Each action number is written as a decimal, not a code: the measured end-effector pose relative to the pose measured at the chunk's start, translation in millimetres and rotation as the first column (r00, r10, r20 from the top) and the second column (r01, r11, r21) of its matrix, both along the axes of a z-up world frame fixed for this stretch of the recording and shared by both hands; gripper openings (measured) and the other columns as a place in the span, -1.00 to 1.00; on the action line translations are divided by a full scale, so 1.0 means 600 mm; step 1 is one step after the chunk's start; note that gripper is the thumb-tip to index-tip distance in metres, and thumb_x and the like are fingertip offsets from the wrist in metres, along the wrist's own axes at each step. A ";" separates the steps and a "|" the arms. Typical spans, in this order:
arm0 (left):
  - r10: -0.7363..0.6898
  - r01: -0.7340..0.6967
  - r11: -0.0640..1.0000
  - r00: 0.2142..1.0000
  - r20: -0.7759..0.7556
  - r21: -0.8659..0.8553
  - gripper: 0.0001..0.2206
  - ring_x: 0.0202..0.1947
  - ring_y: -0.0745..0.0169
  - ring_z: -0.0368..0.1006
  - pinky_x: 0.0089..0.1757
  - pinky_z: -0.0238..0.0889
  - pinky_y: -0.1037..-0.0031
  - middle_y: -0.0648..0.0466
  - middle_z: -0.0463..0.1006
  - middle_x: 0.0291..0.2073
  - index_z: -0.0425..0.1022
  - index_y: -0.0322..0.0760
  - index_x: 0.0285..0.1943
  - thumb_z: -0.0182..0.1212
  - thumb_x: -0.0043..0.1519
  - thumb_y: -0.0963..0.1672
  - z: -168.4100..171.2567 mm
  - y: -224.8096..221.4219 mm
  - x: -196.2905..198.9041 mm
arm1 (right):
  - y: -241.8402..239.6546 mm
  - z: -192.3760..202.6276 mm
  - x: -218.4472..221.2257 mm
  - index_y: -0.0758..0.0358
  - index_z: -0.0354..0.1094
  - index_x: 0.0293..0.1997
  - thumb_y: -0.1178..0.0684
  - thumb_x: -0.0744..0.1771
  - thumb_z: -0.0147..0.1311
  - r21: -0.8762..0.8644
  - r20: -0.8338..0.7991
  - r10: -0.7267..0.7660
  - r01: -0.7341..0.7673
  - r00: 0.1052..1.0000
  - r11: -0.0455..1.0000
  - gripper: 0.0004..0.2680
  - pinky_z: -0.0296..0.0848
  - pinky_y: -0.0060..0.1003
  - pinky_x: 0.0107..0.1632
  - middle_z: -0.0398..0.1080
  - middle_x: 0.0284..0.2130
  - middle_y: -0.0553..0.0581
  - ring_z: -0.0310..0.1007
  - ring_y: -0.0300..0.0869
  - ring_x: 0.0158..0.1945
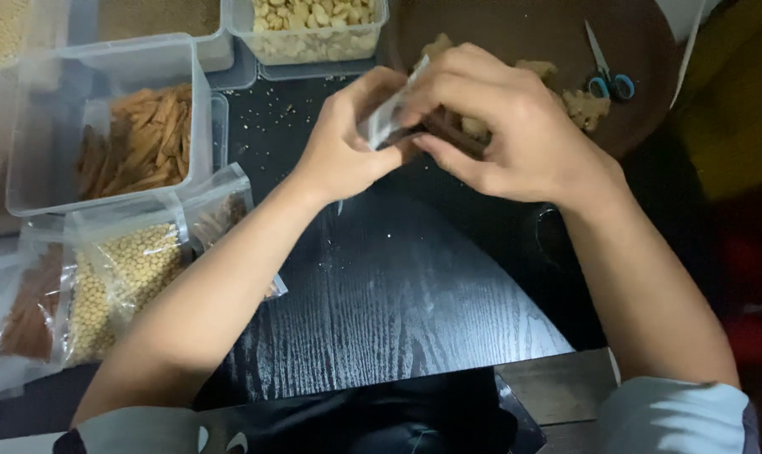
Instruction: The person picks up pieces of ginger from a tray, places them into a small clear plastic pouch, and seals the pouch by hand.
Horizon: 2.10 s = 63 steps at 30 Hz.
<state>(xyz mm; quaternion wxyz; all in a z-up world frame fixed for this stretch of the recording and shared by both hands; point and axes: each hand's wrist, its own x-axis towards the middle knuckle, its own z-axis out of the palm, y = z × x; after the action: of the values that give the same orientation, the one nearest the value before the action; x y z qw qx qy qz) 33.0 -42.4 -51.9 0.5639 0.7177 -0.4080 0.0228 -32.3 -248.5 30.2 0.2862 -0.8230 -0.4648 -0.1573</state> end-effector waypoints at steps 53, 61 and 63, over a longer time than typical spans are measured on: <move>-0.065 0.060 0.964 0.998 0.008 0.259 -0.30 0.16 -0.04 0.50 0.14 0.34 0.26 -0.11 0.52 0.16 0.32 -0.36 0.28 0.56 -0.08 -0.15 0.022 0.004 0.007 | 0.019 0.015 0.021 0.21 0.49 -0.14 0.03 0.34 0.17 -0.358 -0.479 -0.211 0.030 0.852 0.933 -0.88 0.42 -0.06 -0.08 0.51 -0.15 0.11 0.52 0.00 -0.10; -0.087 0.083 0.972 0.996 0.004 0.221 -0.33 0.14 0.05 0.55 0.15 0.42 0.28 -0.03 0.56 0.14 0.34 -0.24 0.29 0.39 -0.10 -0.26 0.039 -0.004 -0.014 | 0.030 0.019 0.009 0.11 0.45 -0.04 0.11 0.30 0.16 -0.368 -0.585 -0.272 0.049 0.764 0.928 -0.84 0.59 -0.16 -0.13 0.63 -0.13 0.03 0.67 -0.12 -0.11; -0.089 0.100 0.973 0.994 -0.060 0.208 -0.59 -0.05 0.16 0.62 -0.04 0.44 0.41 0.03 0.67 -0.07 0.51 -0.31 0.06 0.38 -0.01 -0.25 0.046 -0.007 -0.015 | 0.032 0.020 0.007 0.14 0.43 -0.08 0.11 0.31 0.18 -0.393 -0.544 -0.281 0.056 0.791 0.918 -0.87 0.58 -0.08 -0.16 0.60 -0.14 0.08 0.64 -0.06 -0.09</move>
<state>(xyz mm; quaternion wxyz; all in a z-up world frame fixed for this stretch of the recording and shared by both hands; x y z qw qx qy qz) 24.2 -46.8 -24.5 0.4953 0.7535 -0.4274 -0.0653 -28.2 -229.1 42.5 0.2468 -0.9073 -0.2965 0.1676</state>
